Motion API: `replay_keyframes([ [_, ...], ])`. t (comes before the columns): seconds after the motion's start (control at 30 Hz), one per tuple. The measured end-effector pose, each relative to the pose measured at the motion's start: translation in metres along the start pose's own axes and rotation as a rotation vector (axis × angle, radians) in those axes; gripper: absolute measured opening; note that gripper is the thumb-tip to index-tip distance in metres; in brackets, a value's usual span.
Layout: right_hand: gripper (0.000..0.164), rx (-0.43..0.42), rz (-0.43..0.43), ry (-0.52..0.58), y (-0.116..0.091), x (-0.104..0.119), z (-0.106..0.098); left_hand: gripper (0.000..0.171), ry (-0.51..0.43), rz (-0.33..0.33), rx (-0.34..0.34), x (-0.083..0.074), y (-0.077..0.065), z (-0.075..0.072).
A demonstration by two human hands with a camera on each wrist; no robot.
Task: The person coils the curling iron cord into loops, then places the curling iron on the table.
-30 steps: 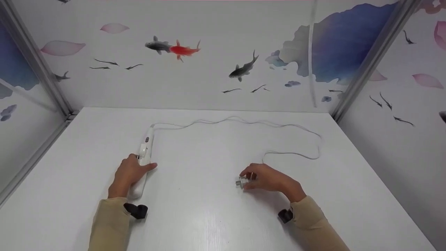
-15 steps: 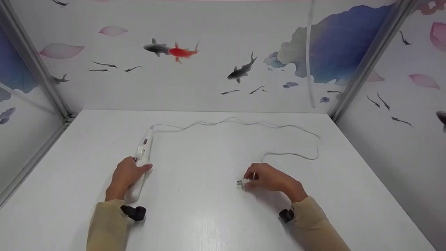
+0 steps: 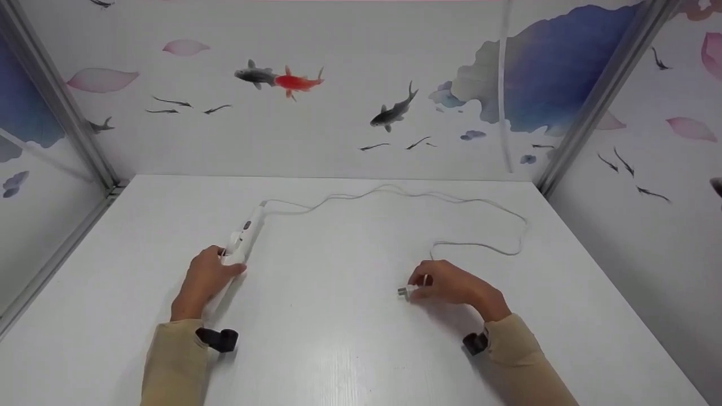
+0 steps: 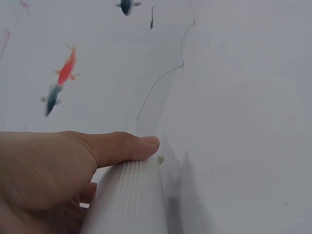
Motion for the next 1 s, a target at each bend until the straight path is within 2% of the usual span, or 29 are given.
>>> replay_keyframes([
  [0.33, 0.023, -0.091, 0.000, -0.014, -0.025, -0.025, -0.024, 0.069, 0.041, 0.067, 0.032, -0.018, -0.011, -0.006],
  [0.63, 0.025, -0.153, 0.069, -0.003, -0.045, -0.054, -0.035, 0.066, 0.102, 0.111, 0.025, -0.042, -0.025, -0.013],
  [0.8, 0.025, -0.184, 0.093, -0.029, -0.057, -0.068, -0.039, 0.065, 0.088, 0.167, 0.035, -0.057, -0.031, -0.017],
  [1.0, 0.027, -0.248, 0.141, -0.063, -0.070, -0.084, -0.045, 0.064, 0.067, 0.233, 0.023, -0.067, -0.032, -0.017],
])
Point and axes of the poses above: each hand's wrist, its own y-axis towards the middle knuckle, its own z-axis out of the palm, x = y × z, the point moved 4 cm from there along y, towards the middle knuckle, and after that the axes turned 10 degrees about x, right-handed, at the moved point
